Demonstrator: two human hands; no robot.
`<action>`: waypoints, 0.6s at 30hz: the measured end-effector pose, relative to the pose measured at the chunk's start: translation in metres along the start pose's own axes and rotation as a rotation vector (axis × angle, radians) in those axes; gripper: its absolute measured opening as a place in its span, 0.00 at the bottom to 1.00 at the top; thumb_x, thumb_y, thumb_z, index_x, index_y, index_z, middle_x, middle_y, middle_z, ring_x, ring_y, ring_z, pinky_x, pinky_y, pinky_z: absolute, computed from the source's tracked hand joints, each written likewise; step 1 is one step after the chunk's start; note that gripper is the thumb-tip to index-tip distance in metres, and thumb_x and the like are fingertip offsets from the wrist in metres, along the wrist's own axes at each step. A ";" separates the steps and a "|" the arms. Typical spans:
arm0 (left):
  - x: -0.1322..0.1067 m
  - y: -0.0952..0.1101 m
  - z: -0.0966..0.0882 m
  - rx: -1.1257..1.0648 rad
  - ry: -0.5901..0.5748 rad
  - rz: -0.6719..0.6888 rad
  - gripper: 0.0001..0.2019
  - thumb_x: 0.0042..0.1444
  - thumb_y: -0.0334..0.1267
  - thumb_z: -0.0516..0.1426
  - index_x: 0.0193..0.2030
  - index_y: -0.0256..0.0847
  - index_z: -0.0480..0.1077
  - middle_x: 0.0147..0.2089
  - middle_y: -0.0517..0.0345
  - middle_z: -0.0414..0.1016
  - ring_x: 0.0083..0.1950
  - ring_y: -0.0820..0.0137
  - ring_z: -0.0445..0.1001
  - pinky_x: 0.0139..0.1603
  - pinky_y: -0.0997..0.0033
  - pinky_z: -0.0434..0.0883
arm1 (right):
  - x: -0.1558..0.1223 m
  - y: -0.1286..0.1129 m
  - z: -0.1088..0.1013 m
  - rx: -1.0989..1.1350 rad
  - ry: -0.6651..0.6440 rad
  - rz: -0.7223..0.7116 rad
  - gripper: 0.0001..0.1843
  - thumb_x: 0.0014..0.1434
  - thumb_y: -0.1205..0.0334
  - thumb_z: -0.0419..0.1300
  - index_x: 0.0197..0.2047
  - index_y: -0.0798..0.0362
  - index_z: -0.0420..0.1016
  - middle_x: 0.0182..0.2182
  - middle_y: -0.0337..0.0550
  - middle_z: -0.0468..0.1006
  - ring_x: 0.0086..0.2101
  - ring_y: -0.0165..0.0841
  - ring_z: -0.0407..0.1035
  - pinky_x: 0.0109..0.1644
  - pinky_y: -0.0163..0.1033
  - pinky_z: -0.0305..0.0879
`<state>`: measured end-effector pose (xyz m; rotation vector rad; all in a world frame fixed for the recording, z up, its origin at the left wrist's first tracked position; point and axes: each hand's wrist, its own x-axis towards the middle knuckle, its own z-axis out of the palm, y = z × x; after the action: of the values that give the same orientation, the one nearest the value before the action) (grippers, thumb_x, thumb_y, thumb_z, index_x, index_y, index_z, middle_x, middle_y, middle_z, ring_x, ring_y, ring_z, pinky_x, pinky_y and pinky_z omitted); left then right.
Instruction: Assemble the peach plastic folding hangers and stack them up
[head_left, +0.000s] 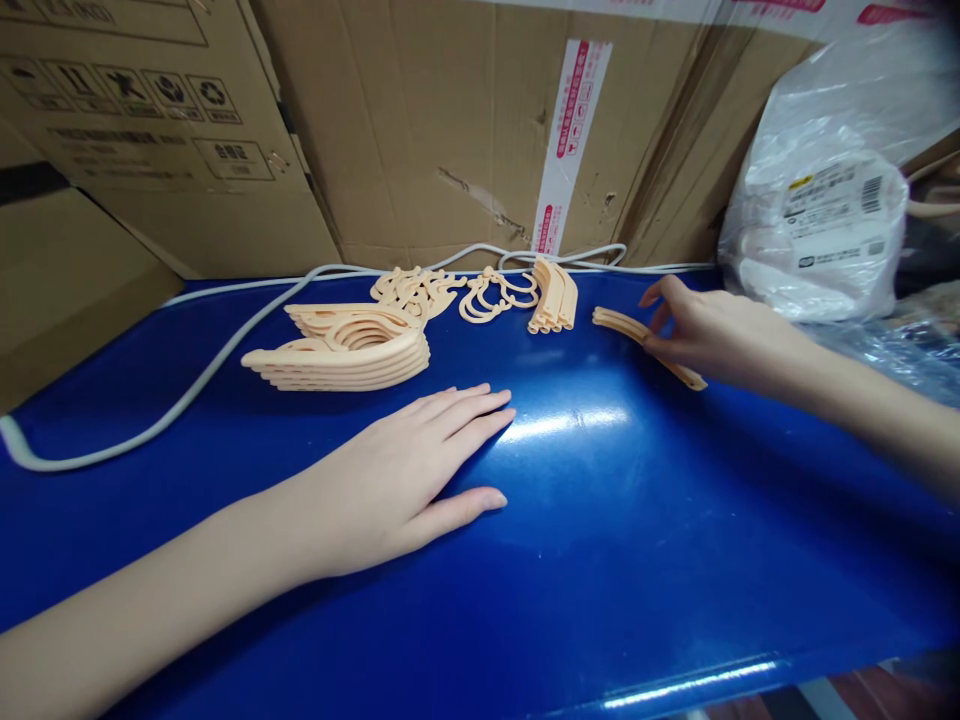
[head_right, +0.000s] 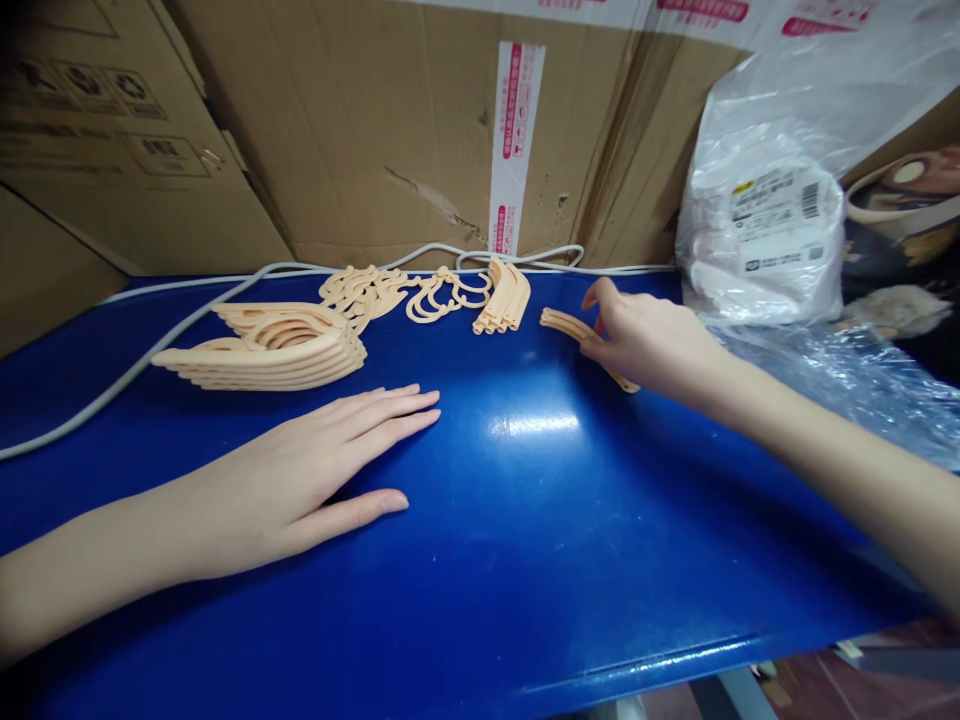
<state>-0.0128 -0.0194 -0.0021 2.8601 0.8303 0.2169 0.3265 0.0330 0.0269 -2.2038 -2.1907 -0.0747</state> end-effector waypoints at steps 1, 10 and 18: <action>-0.001 0.000 0.000 0.002 -0.002 -0.001 0.31 0.71 0.57 0.44 0.71 0.38 0.60 0.74 0.47 0.60 0.74 0.53 0.58 0.72 0.48 0.61 | -0.012 -0.005 0.000 -0.026 0.017 -0.046 0.19 0.59 0.55 0.59 0.53 0.48 0.64 0.41 0.47 0.81 0.34 0.45 0.74 0.32 0.43 0.58; 0.000 0.003 -0.003 -0.029 0.202 -0.091 0.26 0.67 0.57 0.53 0.62 0.39 0.64 0.58 0.47 0.73 0.56 0.57 0.73 0.54 0.58 0.70 | -0.070 -0.066 0.005 0.384 -0.004 -0.760 0.08 0.66 0.64 0.56 0.48 0.50 0.63 0.40 0.41 0.78 0.35 0.32 0.75 0.35 0.35 0.68; 0.002 0.006 -0.006 -0.045 0.157 -0.083 0.10 0.67 0.45 0.55 0.37 0.41 0.66 0.34 0.60 0.70 0.35 0.66 0.68 0.35 0.66 0.60 | -0.070 -0.086 0.009 0.431 0.038 -0.919 0.06 0.65 0.69 0.57 0.44 0.52 0.64 0.38 0.41 0.77 0.35 0.32 0.73 0.37 0.35 0.67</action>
<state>-0.0097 -0.0226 0.0051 2.7877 0.9571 0.4487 0.2400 -0.0353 0.0127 -0.8713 -2.6594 0.2973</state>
